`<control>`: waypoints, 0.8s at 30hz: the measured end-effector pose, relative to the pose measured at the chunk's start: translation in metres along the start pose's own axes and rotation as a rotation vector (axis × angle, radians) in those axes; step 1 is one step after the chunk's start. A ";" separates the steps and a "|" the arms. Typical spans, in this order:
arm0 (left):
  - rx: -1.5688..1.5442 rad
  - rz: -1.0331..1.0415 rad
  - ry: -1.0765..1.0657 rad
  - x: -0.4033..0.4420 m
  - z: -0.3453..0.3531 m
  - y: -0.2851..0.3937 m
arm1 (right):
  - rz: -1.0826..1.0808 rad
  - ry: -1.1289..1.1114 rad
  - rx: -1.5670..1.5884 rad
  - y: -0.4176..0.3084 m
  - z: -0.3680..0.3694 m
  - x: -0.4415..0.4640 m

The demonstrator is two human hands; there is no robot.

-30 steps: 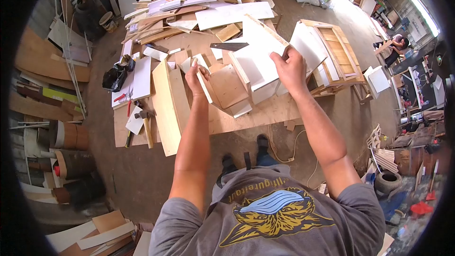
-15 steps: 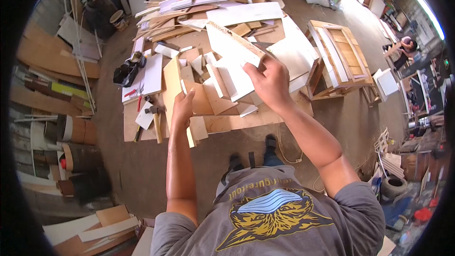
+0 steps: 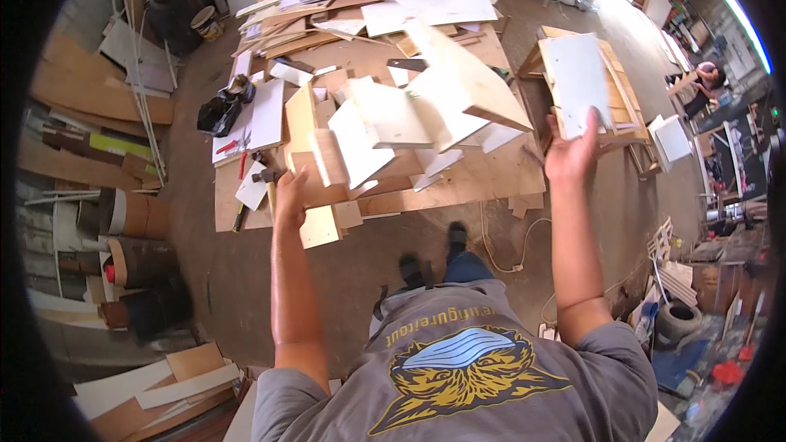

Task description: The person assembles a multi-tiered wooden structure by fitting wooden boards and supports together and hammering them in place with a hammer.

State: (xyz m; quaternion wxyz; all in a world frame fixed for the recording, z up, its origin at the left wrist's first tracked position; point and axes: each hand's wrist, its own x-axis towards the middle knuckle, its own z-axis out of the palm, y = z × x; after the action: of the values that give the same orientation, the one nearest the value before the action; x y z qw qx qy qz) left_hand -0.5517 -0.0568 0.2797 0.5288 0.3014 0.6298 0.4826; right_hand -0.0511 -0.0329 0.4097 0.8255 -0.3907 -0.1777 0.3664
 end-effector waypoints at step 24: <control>0.183 0.140 0.224 0.095 -0.035 -0.133 | 0.442 -0.272 -0.023 0.075 0.040 0.049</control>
State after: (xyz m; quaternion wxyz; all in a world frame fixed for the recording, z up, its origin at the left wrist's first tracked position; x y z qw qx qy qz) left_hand -0.5925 -0.0294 0.1202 0.3906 0.3357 0.7037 0.4894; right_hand -0.0765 0.0562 0.3773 0.6895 -0.3765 -0.2018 0.5849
